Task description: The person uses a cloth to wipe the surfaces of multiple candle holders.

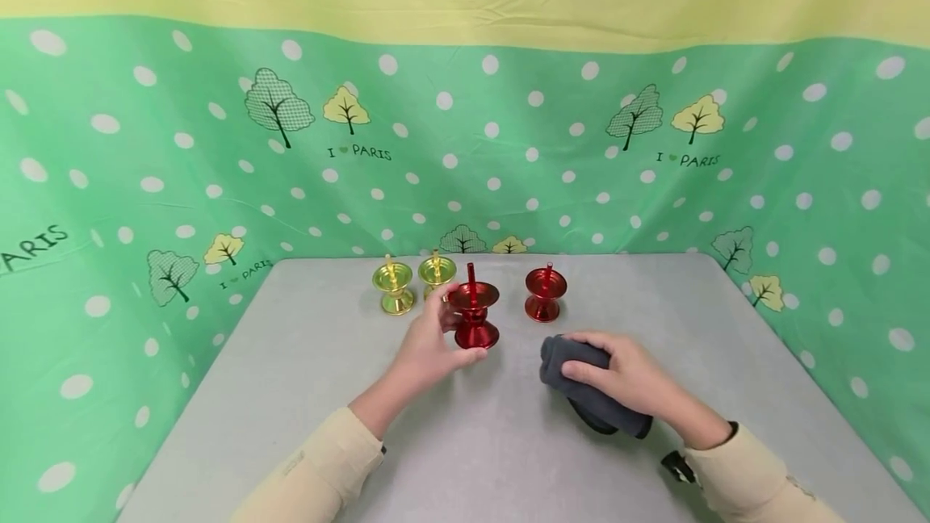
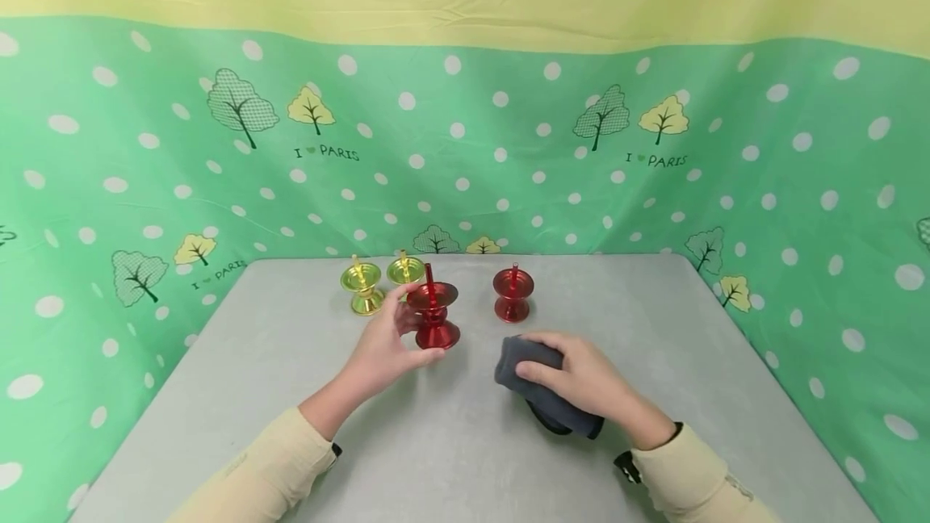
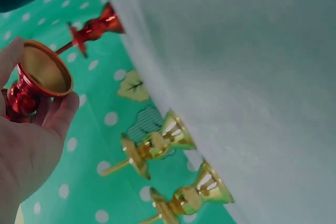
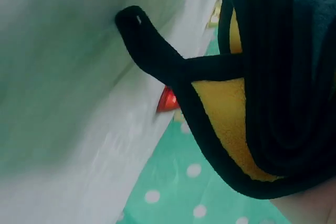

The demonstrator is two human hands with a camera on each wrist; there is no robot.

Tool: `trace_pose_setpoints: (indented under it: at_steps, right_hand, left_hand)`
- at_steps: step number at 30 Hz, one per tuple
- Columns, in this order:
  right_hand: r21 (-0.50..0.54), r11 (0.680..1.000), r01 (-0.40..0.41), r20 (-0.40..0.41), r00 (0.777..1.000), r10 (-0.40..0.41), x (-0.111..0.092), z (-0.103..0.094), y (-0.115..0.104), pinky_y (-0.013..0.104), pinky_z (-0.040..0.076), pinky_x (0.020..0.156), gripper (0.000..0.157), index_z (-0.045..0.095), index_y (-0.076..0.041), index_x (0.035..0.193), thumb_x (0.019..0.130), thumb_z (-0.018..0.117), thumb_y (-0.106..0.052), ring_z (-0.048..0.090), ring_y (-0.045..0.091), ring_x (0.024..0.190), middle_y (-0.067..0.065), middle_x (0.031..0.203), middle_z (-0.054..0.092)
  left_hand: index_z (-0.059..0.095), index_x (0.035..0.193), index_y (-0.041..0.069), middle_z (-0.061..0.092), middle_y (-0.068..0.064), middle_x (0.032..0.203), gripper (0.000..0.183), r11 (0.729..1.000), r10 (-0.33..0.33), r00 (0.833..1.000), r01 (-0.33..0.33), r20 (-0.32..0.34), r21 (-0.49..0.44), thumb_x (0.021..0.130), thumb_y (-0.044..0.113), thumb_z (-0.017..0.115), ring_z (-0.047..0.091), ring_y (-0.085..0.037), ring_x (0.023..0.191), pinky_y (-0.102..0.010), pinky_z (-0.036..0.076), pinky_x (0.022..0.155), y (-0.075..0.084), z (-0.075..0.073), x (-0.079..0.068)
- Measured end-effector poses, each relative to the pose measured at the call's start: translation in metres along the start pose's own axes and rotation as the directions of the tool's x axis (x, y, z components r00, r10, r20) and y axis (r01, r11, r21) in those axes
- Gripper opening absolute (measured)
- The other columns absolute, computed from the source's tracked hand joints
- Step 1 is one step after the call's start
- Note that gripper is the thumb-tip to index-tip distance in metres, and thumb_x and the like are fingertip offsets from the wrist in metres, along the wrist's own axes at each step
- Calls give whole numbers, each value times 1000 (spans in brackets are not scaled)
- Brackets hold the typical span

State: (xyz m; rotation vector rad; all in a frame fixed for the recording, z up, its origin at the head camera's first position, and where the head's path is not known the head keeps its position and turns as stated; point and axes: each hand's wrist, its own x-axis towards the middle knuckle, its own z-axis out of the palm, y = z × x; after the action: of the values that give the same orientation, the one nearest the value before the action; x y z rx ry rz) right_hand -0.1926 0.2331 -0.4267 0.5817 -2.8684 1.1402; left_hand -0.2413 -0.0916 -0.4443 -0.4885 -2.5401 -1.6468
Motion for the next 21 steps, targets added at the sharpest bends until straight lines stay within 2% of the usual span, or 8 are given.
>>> trace_pose_setpoints:
  at_steps: [5,10,13,18,21]
  right_hand:
    - [-13,999,-41,-65,997,40,-10,-14,4,25,57,79,46,72,-17,137,98,79,-40,72,15,102,11,128,77]
    - [-22,999,-39,-115,993,37,-16,-24,-1,25,59,80,44,73,-17,137,98,79,-38,75,18,105,12,129,77]
    - [-14,1000,-24,-135,991,22,-19,-30,-4,25,59,79,43,73,-16,137,99,79,-35,75,15,103,12,129,77]
    - [7,1000,-12,-147,989,12,-22,-35,-4,24,60,79,41,72,-16,137,100,78,-33,75,7,101,12,129,77]
    - [16,1000,-12,-150,989,15,-25,-36,-2,24,61,79,40,73,-16,136,99,78,-32,75,4,100,11,128,78]
  left_hand:
    - [33,160,13,71,-14,131,111,992,-53,998,56,-22,116,72,11,100,72,-29,116,-49,58,107,-10,15,25]
    - [32,159,9,68,-22,139,113,967,-81,994,95,-69,238,71,14,102,68,-38,127,-53,54,112,-19,32,53]
    - [32,159,8,66,-25,141,113,957,-107,990,128,-96,258,71,14,102,65,-41,132,-54,53,114,-22,42,67]
    - [32,158,8,69,-27,137,111,939,-132,984,162,-118,302,71,14,102,69,-41,125,-52,56,109,-26,59,87]
    - [30,158,7,69,-29,137,113,936,-159,979,191,-130,296,71,14,102,69,-41,125,-51,56,110,-27,69,97]
